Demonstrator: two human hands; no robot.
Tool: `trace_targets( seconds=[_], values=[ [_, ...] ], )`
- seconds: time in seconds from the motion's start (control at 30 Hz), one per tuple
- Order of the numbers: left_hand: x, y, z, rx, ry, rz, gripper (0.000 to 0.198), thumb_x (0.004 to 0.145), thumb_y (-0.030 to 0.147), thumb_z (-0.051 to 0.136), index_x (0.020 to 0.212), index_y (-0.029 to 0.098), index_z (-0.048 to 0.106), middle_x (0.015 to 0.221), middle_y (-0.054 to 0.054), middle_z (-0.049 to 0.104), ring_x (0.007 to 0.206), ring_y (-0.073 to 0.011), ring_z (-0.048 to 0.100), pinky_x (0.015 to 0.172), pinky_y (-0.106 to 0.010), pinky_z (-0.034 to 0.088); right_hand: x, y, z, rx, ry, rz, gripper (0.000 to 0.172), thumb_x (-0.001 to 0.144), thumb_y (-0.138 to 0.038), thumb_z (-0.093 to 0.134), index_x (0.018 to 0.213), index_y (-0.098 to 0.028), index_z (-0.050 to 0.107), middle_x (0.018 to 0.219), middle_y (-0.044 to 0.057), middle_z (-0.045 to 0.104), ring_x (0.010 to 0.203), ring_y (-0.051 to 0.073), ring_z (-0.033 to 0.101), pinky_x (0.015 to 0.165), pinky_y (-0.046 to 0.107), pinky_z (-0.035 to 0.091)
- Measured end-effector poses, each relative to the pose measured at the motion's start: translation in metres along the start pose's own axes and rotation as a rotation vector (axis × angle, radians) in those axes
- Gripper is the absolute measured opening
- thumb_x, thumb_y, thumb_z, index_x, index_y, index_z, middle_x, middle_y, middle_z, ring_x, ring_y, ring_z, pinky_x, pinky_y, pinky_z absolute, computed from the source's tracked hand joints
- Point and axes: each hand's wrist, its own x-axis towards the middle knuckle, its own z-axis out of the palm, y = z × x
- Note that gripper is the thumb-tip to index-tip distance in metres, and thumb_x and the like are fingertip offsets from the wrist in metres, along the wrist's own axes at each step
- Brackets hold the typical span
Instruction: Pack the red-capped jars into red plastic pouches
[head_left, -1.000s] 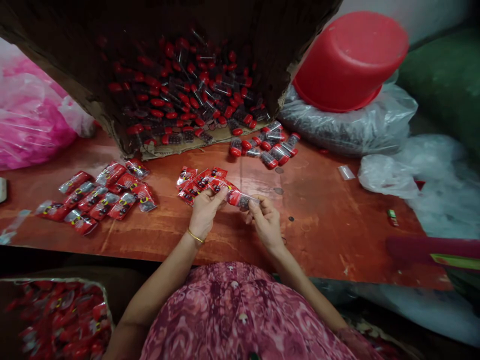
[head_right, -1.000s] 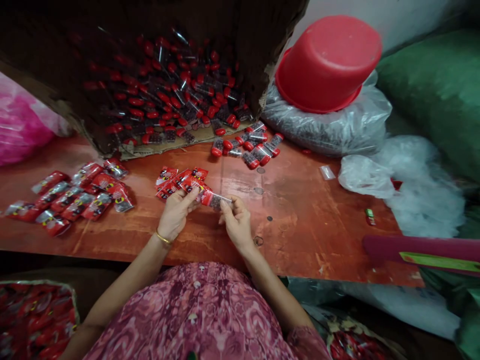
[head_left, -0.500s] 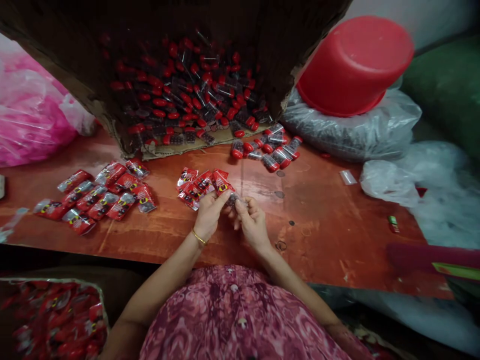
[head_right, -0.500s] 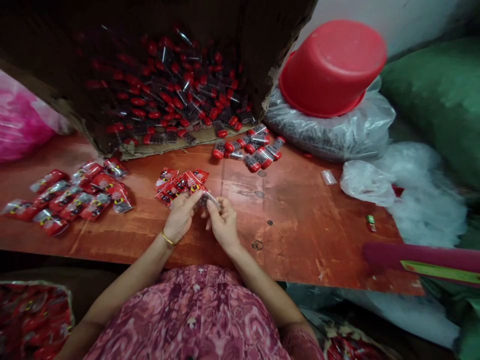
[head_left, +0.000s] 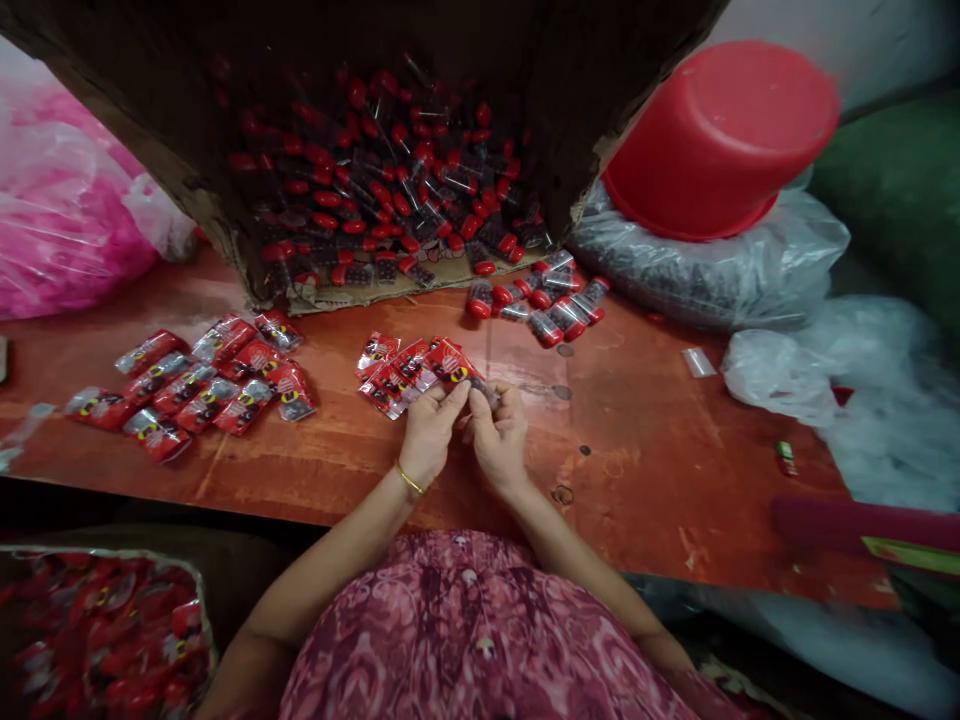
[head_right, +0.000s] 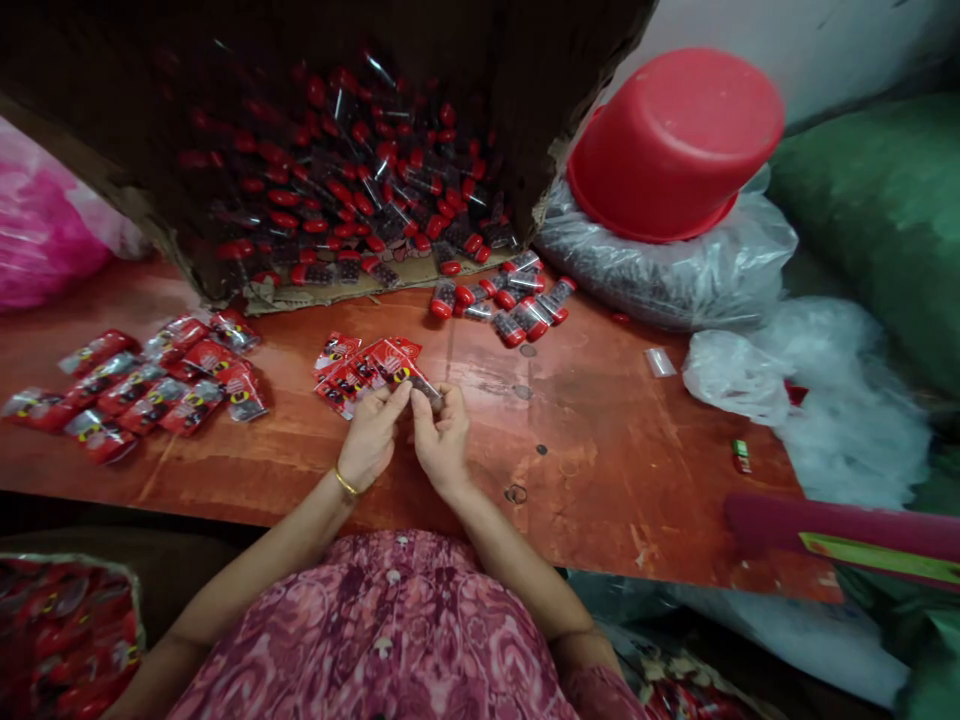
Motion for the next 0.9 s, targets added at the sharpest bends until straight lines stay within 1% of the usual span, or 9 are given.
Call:
trace_targets(
  seconds=[0.07,0.23,0.43,0.5,0.57,0.67,0.73,0.8,0.9],
  values=[
    [0.0,0.002,-0.002,-0.007,-0.003,-0.032,0.041,0.053,0.048,0.077,0.067,0.013,0.062,0.062,-0.001,0.064,0.053,-0.0095,0.055,0.049,-0.02,0.042,0.002,0.0,-0.001,-0.033,-0.031,0.003,0.028,0.077,-0.046,0.059,0.084,-0.022,0.047,0.057,-0.009,0.051,0.036,0.004,0.043,0.034,0.017,0.035],
    [0.003,0.018,-0.011,-0.052,0.018,-0.001,0.036,0.05,0.04,0.081,0.065,0.013,0.062,0.06,0.001,0.064,0.056,-0.0077,0.056,0.054,-0.018,0.044,0.009,-0.006,-0.01,0.029,-0.287,0.098,0.035,0.072,-0.05,0.061,0.09,-0.021,0.054,0.067,-0.006,0.06,0.039,0.006,0.051,0.041,0.02,0.043],
    [0.002,0.018,-0.018,0.031,0.014,-0.008,0.034,0.056,0.041,0.078,0.066,0.013,0.063,0.055,0.002,0.06,0.05,-0.006,0.051,0.049,-0.017,0.04,0.02,0.002,0.001,-0.005,-0.309,0.173,0.035,0.063,-0.048,0.07,0.068,-0.021,0.048,0.053,-0.005,0.058,0.041,0.01,0.053,0.042,0.022,0.044],
    [0.003,0.023,-0.024,0.058,0.024,-0.001,0.035,0.057,0.044,0.076,0.068,0.013,0.063,0.059,0.0,0.062,0.053,-0.0078,0.054,0.053,-0.019,0.042,0.029,0.005,0.007,-0.092,-0.36,0.14,0.038,0.066,-0.053,0.066,0.064,-0.021,0.045,0.05,-0.005,0.055,0.042,0.011,0.052,0.043,0.024,0.044],
    [0.007,0.036,-0.036,0.141,0.047,0.01,0.038,0.056,0.045,0.075,0.072,0.013,0.063,0.063,-0.002,0.065,0.057,-0.0108,0.058,0.058,-0.022,0.045,0.047,0.003,0.01,-0.311,-0.387,-0.002,0.037,0.075,-0.057,0.053,0.067,-0.021,0.05,0.055,-0.001,0.058,0.05,0.014,0.055,0.051,0.028,0.047],
    [0.013,0.068,-0.067,0.475,0.166,0.063,0.039,0.059,0.05,0.07,0.071,0.013,0.062,0.056,-0.002,0.064,0.052,-0.0143,0.058,0.056,-0.026,0.046,0.093,-0.004,0.005,-0.839,-0.276,-0.378,0.038,0.083,-0.052,0.045,0.09,-0.018,0.059,0.089,0.01,0.066,0.086,0.024,0.059,0.079,0.039,0.046],
    [0.016,0.09,-0.091,0.854,0.283,0.12,0.035,0.067,0.051,0.061,0.066,0.016,0.06,0.045,0.0,0.058,0.046,-0.015,0.054,0.052,-0.026,0.042,0.126,-0.006,-0.002,-1.143,-0.261,-0.562,0.049,0.079,-0.047,0.053,0.115,-0.013,0.053,0.121,0.018,0.055,0.113,0.032,0.046,0.094,0.047,0.036],
    [0.019,0.109,-0.111,1.305,0.323,0.126,0.032,0.071,0.049,0.055,0.063,0.019,0.06,0.04,0.0,0.054,0.047,-0.018,0.055,0.051,-0.026,0.039,0.149,-0.004,-0.011,-1.347,-0.348,-0.636,0.053,0.08,-0.039,0.055,0.125,-0.012,0.047,0.134,0.017,0.045,0.123,0.035,0.035,0.098,0.05,0.029],
    [0.018,0.125,-0.125,1.78,0.409,0.113,0.034,0.073,0.05,0.052,0.074,0.018,0.064,0.054,-0.008,0.062,0.061,-0.0279,0.06,0.054,-0.032,0.039,0.152,0.001,-0.026,-1.494,-0.414,-0.67,0.04,0.086,-0.028,0.045,0.125,-0.017,0.049,0.135,0.012,0.046,0.122,0.032,0.034,0.098,0.048,0.024]
  ],
)
